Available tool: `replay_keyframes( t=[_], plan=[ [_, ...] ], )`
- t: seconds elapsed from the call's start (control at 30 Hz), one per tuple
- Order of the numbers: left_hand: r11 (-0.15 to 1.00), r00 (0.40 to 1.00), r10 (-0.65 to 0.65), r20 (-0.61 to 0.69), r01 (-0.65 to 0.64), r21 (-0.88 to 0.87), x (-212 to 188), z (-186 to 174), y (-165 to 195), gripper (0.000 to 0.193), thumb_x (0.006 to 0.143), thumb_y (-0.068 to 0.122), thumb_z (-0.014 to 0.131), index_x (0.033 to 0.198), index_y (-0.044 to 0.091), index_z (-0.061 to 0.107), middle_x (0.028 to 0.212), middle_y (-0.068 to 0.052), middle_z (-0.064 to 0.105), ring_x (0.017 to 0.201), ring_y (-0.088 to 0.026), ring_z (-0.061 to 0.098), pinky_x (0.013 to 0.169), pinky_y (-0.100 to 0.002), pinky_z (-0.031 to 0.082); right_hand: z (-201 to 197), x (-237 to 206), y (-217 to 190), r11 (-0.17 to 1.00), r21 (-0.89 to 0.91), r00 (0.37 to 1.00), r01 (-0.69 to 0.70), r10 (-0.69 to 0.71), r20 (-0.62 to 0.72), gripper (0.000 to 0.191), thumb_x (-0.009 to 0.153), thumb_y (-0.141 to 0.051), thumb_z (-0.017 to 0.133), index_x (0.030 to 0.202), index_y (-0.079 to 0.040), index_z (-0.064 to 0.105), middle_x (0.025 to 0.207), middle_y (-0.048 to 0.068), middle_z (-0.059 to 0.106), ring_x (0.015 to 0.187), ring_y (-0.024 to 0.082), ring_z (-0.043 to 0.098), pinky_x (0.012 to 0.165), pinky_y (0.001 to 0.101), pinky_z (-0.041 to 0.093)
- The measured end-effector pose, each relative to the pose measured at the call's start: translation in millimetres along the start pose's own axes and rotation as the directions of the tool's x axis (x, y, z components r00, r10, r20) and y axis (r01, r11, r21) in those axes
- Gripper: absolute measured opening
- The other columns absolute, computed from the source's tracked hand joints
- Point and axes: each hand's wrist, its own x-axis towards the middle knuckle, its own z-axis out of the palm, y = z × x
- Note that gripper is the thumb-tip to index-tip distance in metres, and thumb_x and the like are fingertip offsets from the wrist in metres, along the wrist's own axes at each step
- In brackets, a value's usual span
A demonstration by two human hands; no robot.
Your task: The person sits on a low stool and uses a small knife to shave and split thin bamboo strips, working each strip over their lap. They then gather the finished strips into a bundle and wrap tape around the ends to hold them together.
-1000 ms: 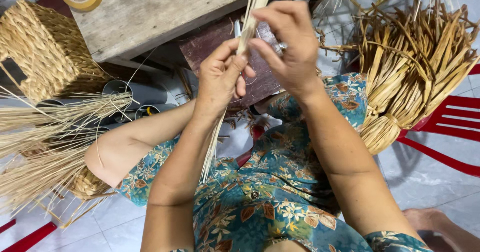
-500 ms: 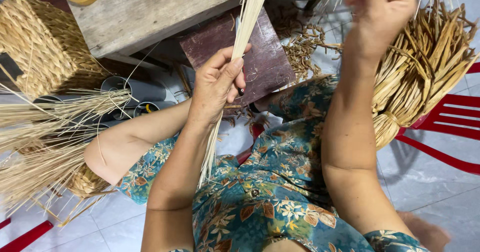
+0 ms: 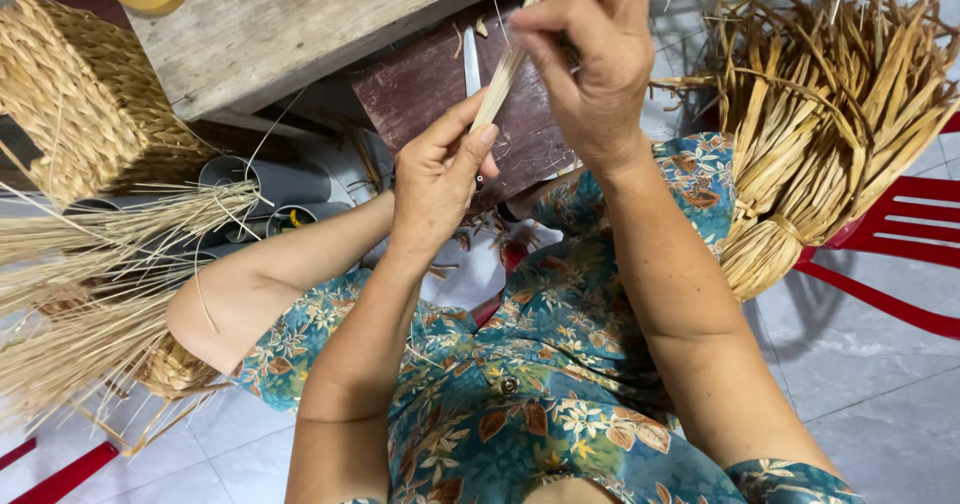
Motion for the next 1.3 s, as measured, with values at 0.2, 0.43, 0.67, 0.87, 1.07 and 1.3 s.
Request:
replay_keyframes(
  t=[0.2,0.43,0.67,0.87,1.07,1.3],
  plan=[
    [0.966,0.984,-0.163,0.07,0.174,-0.189,-3,-9,11,0.042,0.104,0.017,0.066,0.143,0.005,0.061,0.072,0.0,0.064,0.048,0.0,0.044,0.042,-0.018,0.033,-21,-21,93,0.952,0.25,0.912,-0.178,0.255,-0.322,0.008,0.103,-0.008,0.071,0.097,-0.005,0.067,0.087,0.001,0.069,0.077,0.011,0.065,0.071,0.0272,0.054],
    [0.946,0.974,-0.206,0.091,0.222,-0.236,-5,-14,16,0.041,0.103,0.018,0.065,0.141,0.004,0.061,0.073,-0.002,0.065,0.047,-0.001,0.047,0.042,-0.017,0.035,-81,-17,126,0.907,0.421,0.811,0.025,0.228,-0.538,0.023,0.108,-0.013,0.069,0.086,-0.012,0.064,0.072,-0.005,0.057,0.063,0.003,0.044,0.059,0.021,0.037],
    [0.993,0.993,-0.111,0.034,0.112,-0.029,-4,-1,11,0.039,0.105,0.02,0.064,0.142,0.008,0.063,0.072,0.002,0.063,0.049,0.001,0.045,0.044,-0.017,0.036,-17,-13,8,0.998,0.008,0.995,0.07,-0.07,0.076,0.032,0.094,-0.004,0.081,0.123,-0.002,0.069,0.112,0.011,0.056,0.104,0.024,0.055,0.09,0.0379,0.049],
    [0.996,0.996,-0.091,-0.004,0.091,0.019,-5,2,8,0.039,0.105,0.018,0.064,0.143,0.008,0.062,0.072,0.002,0.064,0.05,0.001,0.045,0.044,-0.017,0.036,-1,2,-1,0.994,-0.109,0.996,0.015,-0.005,0.087,0.015,0.1,-0.009,0.086,0.109,-0.01,0.074,0.112,0.006,0.059,0.1,0.022,0.056,0.085,0.0348,0.047],
    [0.954,0.988,-0.114,0.106,0.139,-0.264,-1,-10,5,0.043,0.107,0.017,0.061,0.147,0.002,0.057,0.087,-0.001,0.068,0.057,0.0,0.049,0.049,-0.016,0.037,0,-21,-11,0.988,0.146,0.901,0.058,-0.115,0.418,0.013,0.092,-0.02,0.084,0.094,-0.014,0.073,0.099,0.002,0.063,0.096,0.023,0.059,0.084,0.0412,0.043],
    [0.836,0.974,-0.134,0.184,0.21,-0.507,10,-33,14,0.048,0.104,0.022,0.062,0.147,0.002,0.056,0.086,-0.004,0.067,0.056,-0.002,0.049,0.049,-0.016,0.037,-12,-23,-13,0.774,0.481,0.628,-0.411,-0.142,0.765,0.014,0.091,-0.025,0.078,0.094,-0.011,0.078,0.097,0.002,0.068,0.092,0.017,0.066,0.082,0.0333,0.052]
  ],
)
